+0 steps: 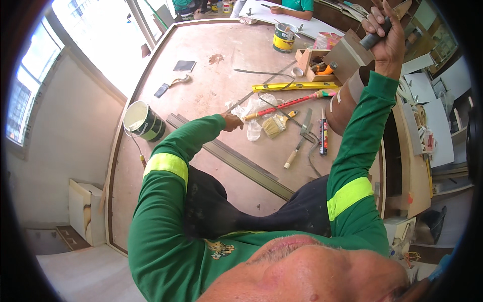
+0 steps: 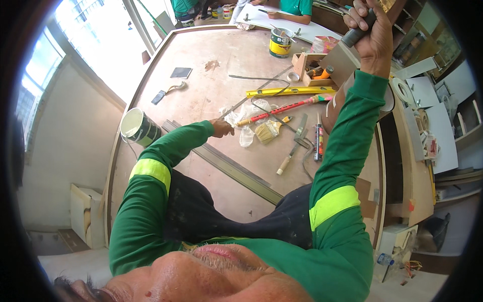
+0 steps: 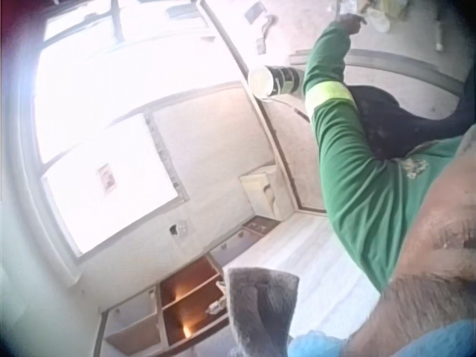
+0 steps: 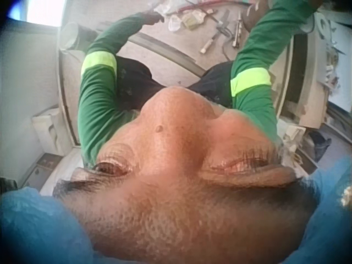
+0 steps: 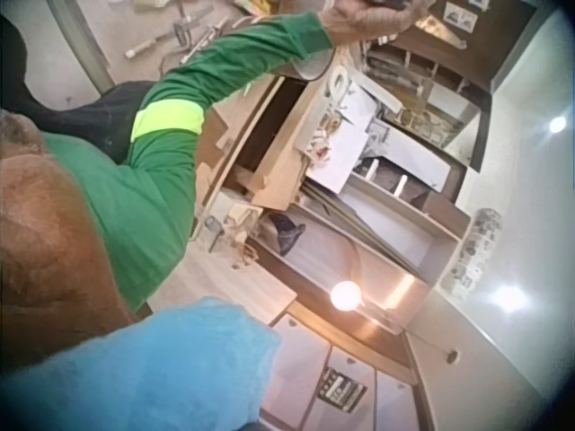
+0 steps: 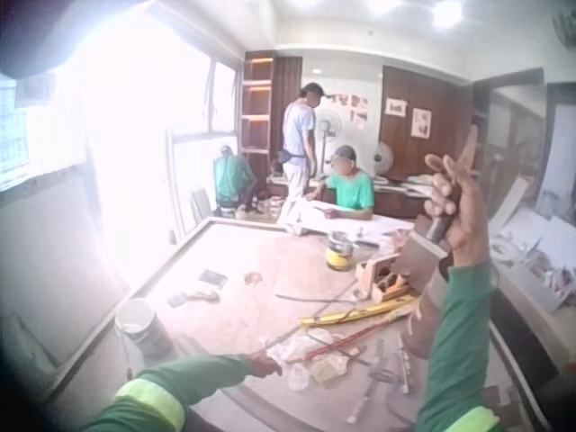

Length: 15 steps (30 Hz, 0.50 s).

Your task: The person picks up a long wooden trim piece and places it into a wall-mounted shelving unit. They then sit on the floor and use a utility knife to cut and shape the trim piece, aligning it with other pieces on the floor.

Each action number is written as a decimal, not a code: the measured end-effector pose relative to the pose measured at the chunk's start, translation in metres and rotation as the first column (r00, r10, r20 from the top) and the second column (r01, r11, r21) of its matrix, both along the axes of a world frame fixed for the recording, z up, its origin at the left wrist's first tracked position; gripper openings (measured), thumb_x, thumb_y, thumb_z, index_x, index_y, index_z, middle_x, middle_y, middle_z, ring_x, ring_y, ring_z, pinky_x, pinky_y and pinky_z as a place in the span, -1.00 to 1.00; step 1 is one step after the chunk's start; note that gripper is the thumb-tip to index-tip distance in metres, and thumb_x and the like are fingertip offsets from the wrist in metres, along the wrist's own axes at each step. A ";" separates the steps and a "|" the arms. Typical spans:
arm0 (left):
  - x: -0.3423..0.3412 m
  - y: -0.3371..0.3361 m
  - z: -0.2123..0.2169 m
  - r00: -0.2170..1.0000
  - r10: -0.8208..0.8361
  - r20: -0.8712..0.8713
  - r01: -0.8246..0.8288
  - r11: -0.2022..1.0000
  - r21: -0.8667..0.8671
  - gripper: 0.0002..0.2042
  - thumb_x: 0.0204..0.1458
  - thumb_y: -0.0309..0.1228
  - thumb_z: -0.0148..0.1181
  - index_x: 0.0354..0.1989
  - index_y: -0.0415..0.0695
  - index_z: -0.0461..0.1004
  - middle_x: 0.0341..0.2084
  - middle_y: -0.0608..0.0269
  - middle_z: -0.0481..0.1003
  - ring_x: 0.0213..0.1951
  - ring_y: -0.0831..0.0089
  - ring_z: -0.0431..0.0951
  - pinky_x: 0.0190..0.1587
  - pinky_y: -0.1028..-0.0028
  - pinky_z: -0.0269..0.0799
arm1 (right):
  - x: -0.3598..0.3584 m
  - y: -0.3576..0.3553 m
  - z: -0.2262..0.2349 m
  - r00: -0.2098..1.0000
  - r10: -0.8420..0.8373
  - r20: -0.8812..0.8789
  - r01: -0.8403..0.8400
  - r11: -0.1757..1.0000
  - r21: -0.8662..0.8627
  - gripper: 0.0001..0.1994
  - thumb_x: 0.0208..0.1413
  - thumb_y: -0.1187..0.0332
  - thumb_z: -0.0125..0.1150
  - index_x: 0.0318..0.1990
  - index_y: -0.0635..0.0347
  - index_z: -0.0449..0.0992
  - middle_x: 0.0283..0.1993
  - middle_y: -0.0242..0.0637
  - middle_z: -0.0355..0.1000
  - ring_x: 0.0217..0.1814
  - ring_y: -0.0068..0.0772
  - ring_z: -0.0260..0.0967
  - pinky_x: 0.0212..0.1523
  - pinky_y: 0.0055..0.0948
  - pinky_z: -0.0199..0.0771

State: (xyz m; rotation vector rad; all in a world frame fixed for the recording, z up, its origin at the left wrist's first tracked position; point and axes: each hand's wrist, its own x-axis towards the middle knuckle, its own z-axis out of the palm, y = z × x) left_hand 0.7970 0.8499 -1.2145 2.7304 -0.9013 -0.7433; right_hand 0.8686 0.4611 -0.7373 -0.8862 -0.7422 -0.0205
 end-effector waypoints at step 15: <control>-0.012 -0.008 -0.012 0.998 -0.006 -0.055 0.011 0.994 0.106 -0.59 0.09 -0.40 0.15 0.16 0.15 0.55 -0.13 0.21 0.64 0.00 0.20 0.63 0.03 0.18 0.55 | 0.017 -0.016 -0.005 0.999 0.051 0.007 -0.051 0.996 0.071 -0.66 0.39 0.17 0.18 0.08 0.29 0.53 -0.58 -0.60 0.24 -0.70 -0.78 0.08 -0.62 -0.64 0.18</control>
